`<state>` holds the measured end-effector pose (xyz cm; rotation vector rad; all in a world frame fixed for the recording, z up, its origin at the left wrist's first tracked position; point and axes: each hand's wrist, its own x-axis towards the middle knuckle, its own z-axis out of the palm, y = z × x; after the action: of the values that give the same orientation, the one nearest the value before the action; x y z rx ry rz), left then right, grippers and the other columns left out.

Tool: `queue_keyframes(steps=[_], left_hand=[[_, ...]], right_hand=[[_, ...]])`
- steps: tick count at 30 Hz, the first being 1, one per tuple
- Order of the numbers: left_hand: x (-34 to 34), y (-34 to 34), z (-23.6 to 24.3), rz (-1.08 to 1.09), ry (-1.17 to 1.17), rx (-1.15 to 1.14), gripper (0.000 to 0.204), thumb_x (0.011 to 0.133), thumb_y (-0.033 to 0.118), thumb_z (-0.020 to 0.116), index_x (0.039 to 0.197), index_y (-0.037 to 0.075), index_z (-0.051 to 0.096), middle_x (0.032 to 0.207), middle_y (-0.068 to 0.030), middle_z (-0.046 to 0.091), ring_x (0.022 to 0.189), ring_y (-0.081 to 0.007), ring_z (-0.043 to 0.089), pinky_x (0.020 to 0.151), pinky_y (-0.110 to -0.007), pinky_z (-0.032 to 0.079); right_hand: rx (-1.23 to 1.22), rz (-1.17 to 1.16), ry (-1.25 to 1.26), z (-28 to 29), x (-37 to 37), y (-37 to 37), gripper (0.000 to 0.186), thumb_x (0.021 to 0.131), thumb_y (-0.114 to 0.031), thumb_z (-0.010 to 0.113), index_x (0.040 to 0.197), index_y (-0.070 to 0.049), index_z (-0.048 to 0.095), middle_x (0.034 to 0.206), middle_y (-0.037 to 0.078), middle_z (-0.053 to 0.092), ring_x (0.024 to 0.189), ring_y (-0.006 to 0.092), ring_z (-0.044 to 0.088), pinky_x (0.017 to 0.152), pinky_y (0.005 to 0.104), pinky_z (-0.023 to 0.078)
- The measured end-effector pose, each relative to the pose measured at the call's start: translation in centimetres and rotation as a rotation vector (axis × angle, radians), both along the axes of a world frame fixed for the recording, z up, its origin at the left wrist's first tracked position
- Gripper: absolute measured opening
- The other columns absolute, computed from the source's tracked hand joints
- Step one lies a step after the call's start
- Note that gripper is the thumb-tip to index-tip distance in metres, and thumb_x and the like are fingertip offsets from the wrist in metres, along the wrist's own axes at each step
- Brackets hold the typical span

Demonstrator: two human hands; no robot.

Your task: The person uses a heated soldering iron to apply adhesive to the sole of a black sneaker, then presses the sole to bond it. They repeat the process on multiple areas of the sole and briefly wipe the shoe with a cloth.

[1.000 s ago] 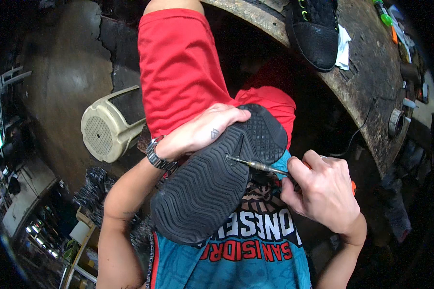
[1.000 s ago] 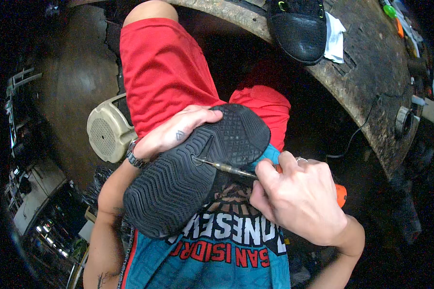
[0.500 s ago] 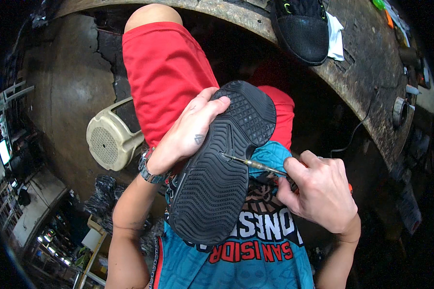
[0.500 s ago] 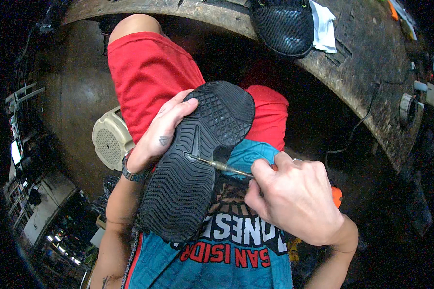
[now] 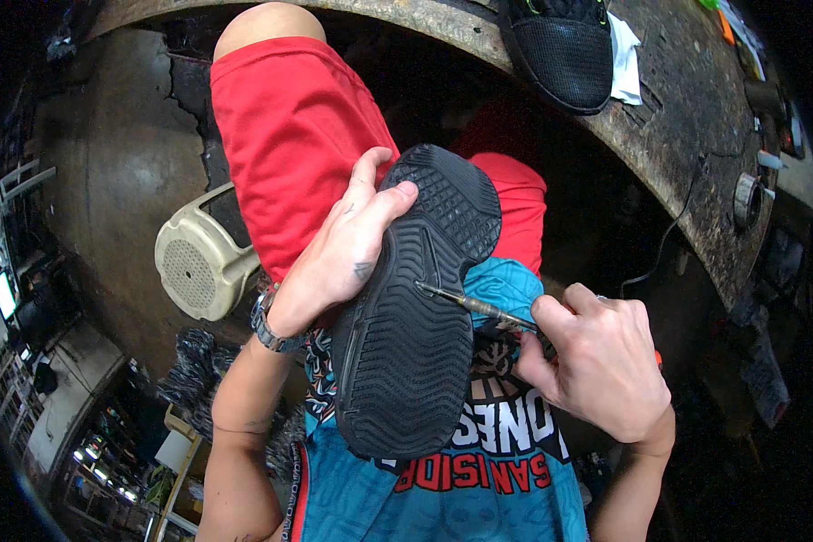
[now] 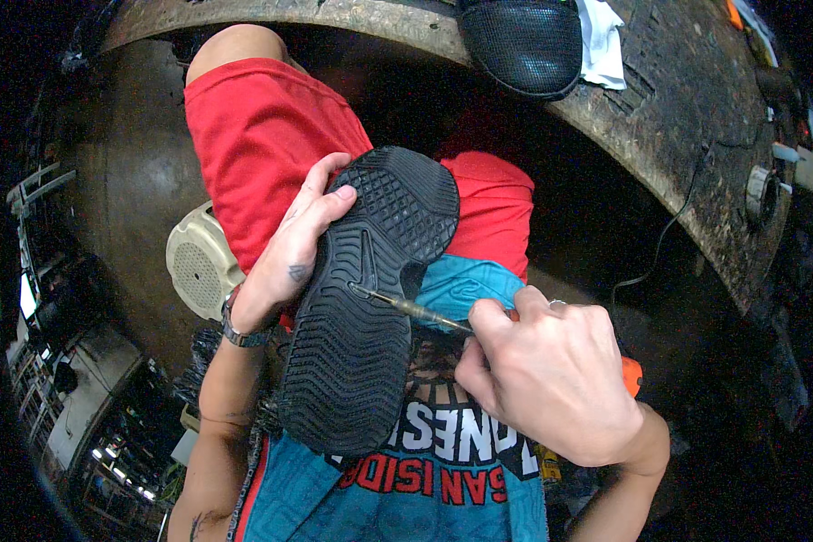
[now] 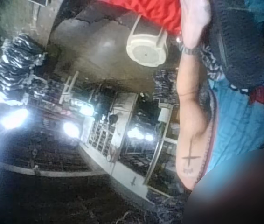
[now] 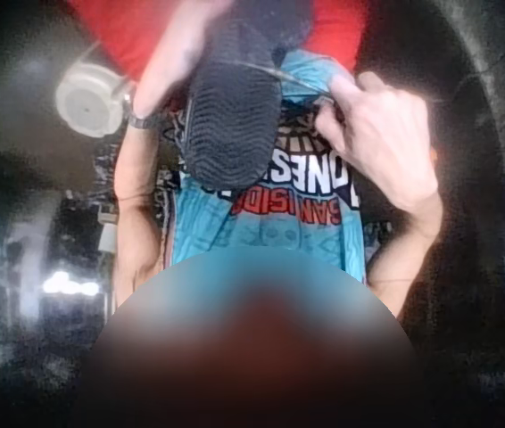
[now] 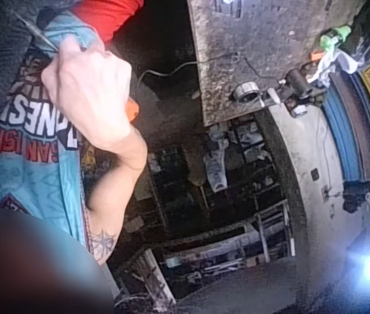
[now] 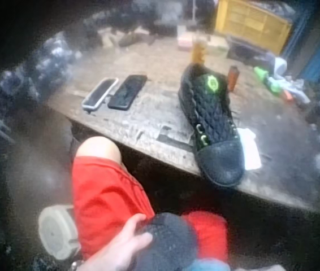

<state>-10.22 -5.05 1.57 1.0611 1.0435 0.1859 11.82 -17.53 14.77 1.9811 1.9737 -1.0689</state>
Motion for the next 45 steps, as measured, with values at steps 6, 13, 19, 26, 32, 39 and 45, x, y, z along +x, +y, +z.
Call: queue_keyframes(steps=[6,13,19,26,32,39,45], left_hand=[[-0.4,0.0,-0.7,-0.076,0.025,0.101,0.073,0.106,0.04,0.049,0.155,-0.008,0.026,0.143,-0.0292,0.051,0.136,-0.0319,0.051,0.114,-0.036,0.035],[-0.3,-0.2,0.4,-0.054,0.075,0.052,0.073,0.108,0.04,0.047,0.156,-0.008,0.022,0.149,-0.0295,0.045,0.139,-0.0329,0.049,0.116,-0.036,0.034],[0.1,-0.6,1.9,-0.014,0.096,0.11,0.073,0.107,0.038,0.048,0.158,-0.006,0.019,0.143,-0.0281,0.052,0.136,-0.0304,0.051,0.115,-0.036,0.035],[0.1,-0.6,2.0,0.05,0.009,0.041,0.069,0.106,0.032,0.049,0.158,-0.003,0.021,0.14,-0.0237,0.054,0.13,-0.0257,0.053,0.113,-0.035,0.037],[0.1,-0.5,1.8,0.078,-0.041,-0.026,0.067,0.105,0.028,0.049,0.158,-0.003,0.02,0.138,-0.0226,0.056,0.127,-0.024,0.055,0.111,-0.034,0.039],[0.0,-0.5,1.8,0.093,-0.035,-0.029,0.069,0.106,0.028,0.049,0.158,-0.003,0.018,0.137,-0.0228,0.058,0.125,-0.0241,0.058,0.11,-0.034,0.041],[0.0,-0.5,1.7,0.08,-0.033,-0.03,0.068,0.106,0.028,0.048,0.158,-0.003,0.018,0.137,-0.023,0.059,0.125,-0.0243,0.058,0.11,-0.034,0.041]], right_hand=[[0.013,-0.006,-0.011,0.0,0.0,-0.1,0.02,0.082,-0.019,0.073,0.08,-0.005,0.059,0.073,0.015,0.058,0.065,0.0341,0.064,0.06,0.0455,0.046],[0.029,0.01,-0.025,0.0,-0.3,-0.3,0.022,0.083,-0.022,0.073,0.081,-0.005,0.06,0.073,0.016,0.059,0.063,0.033,0.066,0.057,0.0445,0.049],[0.033,0.058,0.037,-0.3,0.3,0.0,0.025,0.084,-0.026,0.072,0.08,-0.003,0.061,0.069,0.019,0.062,0.058,0.0361,0.068,0.054,0.0465,0.052],[-0.011,0.027,0.354,-3.3,2.5,1.1,0.018,0.076,-0.016,0.068,0.071,-0.001,0.058,0.061,0.014,0.056,0.055,0.0344,0.061,0.053,0.0432,0.048],[0.027,0.073,0.295,-2.9,3.5,1.2,0.017,0.075,-0.015,0.068,0.072,-0.001,0.06,0.062,0.015,0.058,0.054,0.0332,0.063,0.051,0.0426,0.048],[-0.014,0.049,0.25,-2.0,2.6,1.9,0.02,0.079,-0.02,0.068,0.072,-0.002,0.062,0.061,0.019,0.062,0.057,0.0399,0.065,0.058,0.048,0.055],[-0.028,0.095,0.231,-1.8,2.5,2.0,0.02,0.076,-0.017,0.069,0.072,0.001,0.061,0.06,0.017,0.057,0.055,0.0353,0.062,0.056,0.0426,0.05]])
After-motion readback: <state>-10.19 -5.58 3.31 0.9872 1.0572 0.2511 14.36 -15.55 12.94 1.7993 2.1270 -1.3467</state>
